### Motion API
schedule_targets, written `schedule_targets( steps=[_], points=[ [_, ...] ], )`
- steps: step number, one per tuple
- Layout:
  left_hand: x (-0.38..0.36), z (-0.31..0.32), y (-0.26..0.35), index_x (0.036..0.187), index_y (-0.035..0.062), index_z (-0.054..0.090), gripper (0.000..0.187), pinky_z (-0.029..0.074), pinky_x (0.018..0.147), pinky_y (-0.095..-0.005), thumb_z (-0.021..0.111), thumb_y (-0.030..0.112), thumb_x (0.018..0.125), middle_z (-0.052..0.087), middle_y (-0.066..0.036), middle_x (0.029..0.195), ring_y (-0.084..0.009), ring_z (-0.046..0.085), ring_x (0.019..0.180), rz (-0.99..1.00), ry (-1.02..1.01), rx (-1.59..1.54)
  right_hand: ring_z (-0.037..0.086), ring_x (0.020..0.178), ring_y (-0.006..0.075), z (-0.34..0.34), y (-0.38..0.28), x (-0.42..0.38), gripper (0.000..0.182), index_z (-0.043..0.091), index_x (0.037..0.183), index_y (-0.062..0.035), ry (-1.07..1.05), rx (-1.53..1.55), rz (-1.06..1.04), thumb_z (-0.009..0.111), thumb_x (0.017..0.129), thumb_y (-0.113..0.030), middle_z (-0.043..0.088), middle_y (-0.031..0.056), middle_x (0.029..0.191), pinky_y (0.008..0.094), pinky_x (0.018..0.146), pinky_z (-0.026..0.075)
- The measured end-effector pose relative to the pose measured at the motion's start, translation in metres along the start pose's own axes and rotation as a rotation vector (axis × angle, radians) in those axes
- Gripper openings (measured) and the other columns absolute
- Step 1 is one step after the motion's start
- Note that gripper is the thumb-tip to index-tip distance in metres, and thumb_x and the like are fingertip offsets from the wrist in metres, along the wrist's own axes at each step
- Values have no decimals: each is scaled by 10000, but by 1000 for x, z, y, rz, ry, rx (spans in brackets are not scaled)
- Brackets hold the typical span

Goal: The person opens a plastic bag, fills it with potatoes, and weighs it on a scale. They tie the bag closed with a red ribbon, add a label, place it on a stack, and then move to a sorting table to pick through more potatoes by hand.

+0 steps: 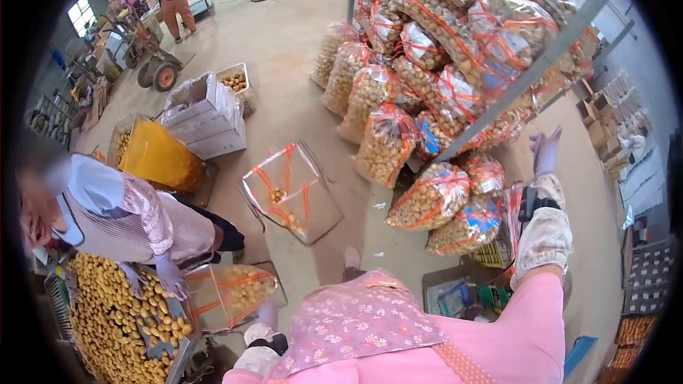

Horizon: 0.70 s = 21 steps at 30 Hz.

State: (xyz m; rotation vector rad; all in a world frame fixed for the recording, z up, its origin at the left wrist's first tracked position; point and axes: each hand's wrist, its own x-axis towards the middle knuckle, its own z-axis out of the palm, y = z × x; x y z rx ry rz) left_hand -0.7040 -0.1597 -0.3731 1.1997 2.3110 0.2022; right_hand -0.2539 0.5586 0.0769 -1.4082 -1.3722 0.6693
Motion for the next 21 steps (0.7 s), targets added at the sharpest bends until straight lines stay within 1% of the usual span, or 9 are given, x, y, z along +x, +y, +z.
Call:
schedule_targets(
  steps=[3, 6, 8, 10, 11, 13, 18, 20, 21],
  points=[
    [49, -17, 33, 845, 92, 560, 180, 409, 564, -321, 472, 247, 867, 533, -30, 731, -171, 527, 676, -137, 19, -271, 542, 557, 191, 43, 110, 11, 494, 344, 1266, -44, -266, 18, 336, 528, 826, -176, 612, 137, 764, 311, 604, 462],
    [102, -60, 68, 884, 78, 562, 221, 406, 590, -311, 441, 262, 910, 511, -8, 759, -149, 506, 700, 66, 16, 47, 634, 844, 357, 94, 238, -80, 456, 542, 1096, 17, -749, -1162, -111, 582, 740, -265, 654, 205, 865, 429, 770, 497],
    [135, -92, 79, 1075, 40, 487, 255, 471, 715, -477, 474, 114, 832, 508, -207, 1041, -391, 559, 845, 123, -64, 59, 646, 785, 327, 91, 211, -186, 433, 527, 1180, -115, -1261, -1297, -149, 559, 758, -201, 656, 193, 865, 437, 681, 511],
    [173, -62, 35, 1070, 47, 481, 240, 483, 657, -441, 480, 118, 841, 521, -191, 989, -341, 571, 762, 141, 98, -457, 600, 591, 197, 73, 195, -268, 441, 479, 1249, -127, -1334, -542, 800, 501, 810, -93, 625, 104, 746, 315, 521, 495],
    [187, -64, 21, 1068, 49, 480, 235, 487, 638, -429, 482, 119, 845, 526, -186, 971, -325, 575, 734, 155, 146, -622, 580, 559, 163, 49, 205, -307, 414, 484, 1240, -104, -1282, -354, 892, 488, 827, -73, 607, 84, 730, 289, 482, 480],
    [215, -140, 68, 1120, 101, 490, 245, 437, 629, -291, 503, 211, 901, 501, -7, 833, -129, 498, 749, -490, -83, -1086, 580, 587, 171, 6, 217, -381, 459, 460, 1265, -47, -1002, -136, 1050, 535, 813, -68, 592, 61, 752, 304, 496, 484],
    [286, -136, 31, 1064, 151, 504, 225, 436, 598, -313, 539, 230, 857, 508, -19, 760, -153, 506, 683, -532, 24, -1426, 588, 667, 178, -120, 223, -497, 216, 538, 1045, -35, -406, -160, 1282, 524, 842, -110, 591, 70, 773, 312, 559, 489],
    [311, -129, 9, 1000, 138, 516, 190, 432, 579, -317, 543, 242, 843, 517, -28, 744, -164, 515, 664, -552, -47, -1447, 602, 715, 207, -150, 218, -520, 172, 541, 1027, -48, -857, -622, 823, 471, 933, -173, 590, 77, 819, 320, 607, 496],
    [319, -127, 3, 968, 131, 522, 177, 430, 569, -319, 545, 248, 837, 522, -32, 736, -169, 519, 655, -564, -80, -1452, 592, 703, 196, -150, 214, -538, 128, 533, 967, -51, -293, -44, 1166, 478, 925, -159, 577, 65, 809, 319, 606, 490]
  ],
)
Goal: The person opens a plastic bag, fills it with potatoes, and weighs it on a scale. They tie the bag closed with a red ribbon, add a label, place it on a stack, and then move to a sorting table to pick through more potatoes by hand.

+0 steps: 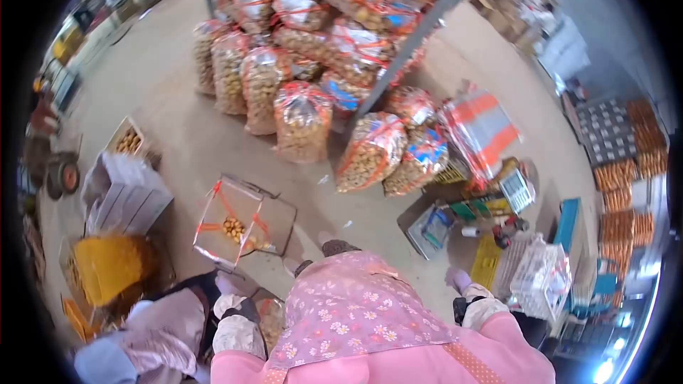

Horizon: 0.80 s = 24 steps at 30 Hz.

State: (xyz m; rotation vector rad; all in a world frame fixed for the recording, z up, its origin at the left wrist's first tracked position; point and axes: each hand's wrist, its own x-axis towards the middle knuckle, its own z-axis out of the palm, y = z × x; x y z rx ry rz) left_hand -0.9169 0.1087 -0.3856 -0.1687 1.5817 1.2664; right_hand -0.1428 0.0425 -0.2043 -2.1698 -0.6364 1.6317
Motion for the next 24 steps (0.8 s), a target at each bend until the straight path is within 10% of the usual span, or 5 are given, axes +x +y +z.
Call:
schedule_targets(
  steps=[5, 13, 18, 20, 24],
  points=[
    [75, -33, -10, 809, 97, 553, 181, 422, 521, -329, 554, 277, 804, 544, -53, 696, -194, 540, 608, -18, -189, 223, 596, 759, 193, 71, -17, -66, 291, 534, 1140, -21, 167, -189, -69, 473, 929, -213, 597, 72, 866, 306, 671, 494],
    [-6, 0, 30, 759, 9, 591, 172, 470, 563, -353, 652, 166, 722, 621, -137, 680, -262, 637, 644, 606, -259, 1084, 604, 866, 180, 142, -40, -103, 404, 482, 1287, -100, -118, -867, -227, 505, 912, -250, 625, 121, 1060, 290, 750, 477],
    [14, -17, 5, 744, 31, 578, 126, 445, 521, -335, 604, 154, 749, 612, -53, 645, -198, 587, 570, 420, -258, 755, 579, 835, 156, 102, -24, -70, 401, 482, 1280, -77, -15, -686, -157, 503, 917, -247, 620, 86, 987, 276, 740, 469],
    [-11, 6, 19, 613, 145, 463, 215, 318, 448, -298, 460, 170, 826, 440, 20, 512, -142, 405, 449, -345, -26, -385, 570, 837, 149, 82, -24, -57, 403, 480, 1280, -70, 15, -550, -68, 503, 918, -244, 615, 81, 974, 273, 747, 465],
    [-54, 13, 33, 606, 188, 399, 237, 276, 451, -283, 422, 194, 842, 357, 51, 510, -118, 339, 448, -320, 18, -325, 558, 826, 134, 61, 13, -8, 415, 471, 1285, -61, 71, -659, -266, 506, 916, -246, 614, 72, 961, 259, 741, 457]
  ],
)
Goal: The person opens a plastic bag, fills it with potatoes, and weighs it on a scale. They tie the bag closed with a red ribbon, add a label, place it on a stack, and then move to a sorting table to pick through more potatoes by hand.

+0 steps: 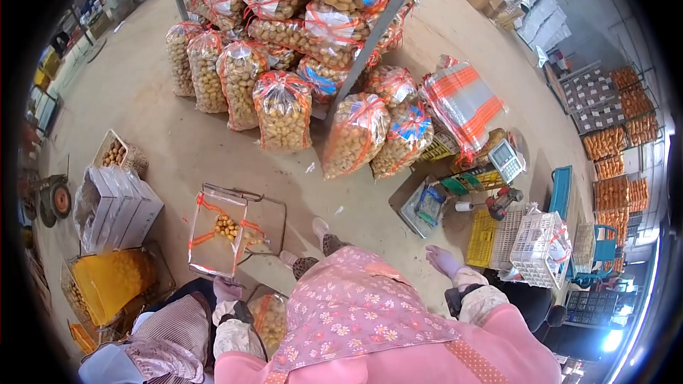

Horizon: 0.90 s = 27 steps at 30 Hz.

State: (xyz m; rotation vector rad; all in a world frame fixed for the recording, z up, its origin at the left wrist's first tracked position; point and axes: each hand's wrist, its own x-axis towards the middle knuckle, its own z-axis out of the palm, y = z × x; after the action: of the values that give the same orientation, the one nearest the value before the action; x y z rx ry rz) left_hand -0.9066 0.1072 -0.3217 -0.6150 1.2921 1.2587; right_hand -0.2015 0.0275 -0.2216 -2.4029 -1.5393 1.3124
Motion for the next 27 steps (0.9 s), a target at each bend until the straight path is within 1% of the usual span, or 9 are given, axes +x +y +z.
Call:
schedule_targets(
  steps=[5, 8, 10, 11, 13, 17, 20, 24, 27],
  points=[
    [16, -39, -3, 613, 211, 398, 238, 298, 466, -283, 413, 240, 849, 360, 46, 515, -118, 341, 450, 4, 30, 87, 547, 795, 112, -21, -91, -16, 428, 456, 1297, -69, -72, -54, 3, 483, 925, -280, 607, 36, 942, 243, 705, 446],
    [11, -35, -5, 734, 201, 509, 202, 391, 535, -303, 411, 328, 856, 527, 62, 655, -129, 493, 574, 7, 45, 49, 552, 815, 108, -20, -95, -1, 438, 456, 1298, -70, -191, 3, 28, 469, 929, -306, 615, 42, 968, 243, 715, 443],
    [28, -61, -4, 794, 196, 531, 197, 408, 593, -296, 416, 343, 859, 560, 65, 740, -129, 521, 655, 25, -35, 83, 526, 1132, 295, -26, -93, 17, 455, 474, 1284, -76, -232, 8, 32, 462, 905, -327, 544, 175, 1237, 347, 957, 401],
    [34, -66, -5, 855, 191, 554, 213, 424, 651, -290, 421, 357, 861, 593, 68, 826, -129, 548, 736, 39, -123, 119, 526, 1132, 295, -31, -92, 28, 455, 474, 1284, -76, -240, 7, 21, 462, 905, -327, 544, 175, 1237, 347, 957, 401],
    [7, -45, -12, 1023, 187, 564, 266, 382, 832, -303, 424, 371, 890, 568, 36, 1038, -141, 503, 963, 23, 197, 82, 504, 1155, 314, -44, -86, 53, 459, 474, 1281, -71, -278, -59, -34, 462, 902, -329, 521, 185, 1261, 351, 973, 387],
    [26, -74, -47, 1065, 191, 551, 246, 371, 848, -301, 420, 333, 914, 549, 24, 1055, -145, 489, 988, 283, 99, 275, 592, 927, 232, -80, -55, 145, 444, 452, 1300, -101, -346, -210, -165, 420, 937, -355, 613, 122, 1083, 334, 817, 461],
    [9, -30, -106, 1132, 174, 536, 314, 390, 833, -315, 379, 351, 926, 569, 19, 1109, -140, 519, 1013, 321, 458, 463, 561, 1049, 313, -118, -26, 248, 440, 479, 1259, -77, -166, -209, -214, 423, 932, -366, 583, 183, 1148, 386, 914, 421],
    [-22, 38, -184, 1108, 176, 535, 317, 395, 717, -315, 511, 375, 863, 527, 11, 990, -148, 486, 886, 158, 327, 1027, 571, 1036, 312, -213, -25, 348, 372, 518, 1195, -54, 33, -110, -249, 462, 927, -306, 597, 190, 1103, 384, 889, 430],
    [-72, 119, -237, 1171, 133, 517, 345, 395, 745, -304, 538, 326, 885, 505, 6, 953, -139, 476, 860, 268, 20, 1211, 582, 1010, 304, -242, 37, 436, 339, 542, 1156, -49, 96, 99, -203, 462, 928, -287, 609, 180, 1067, 371, 866, 443]
  ],
)
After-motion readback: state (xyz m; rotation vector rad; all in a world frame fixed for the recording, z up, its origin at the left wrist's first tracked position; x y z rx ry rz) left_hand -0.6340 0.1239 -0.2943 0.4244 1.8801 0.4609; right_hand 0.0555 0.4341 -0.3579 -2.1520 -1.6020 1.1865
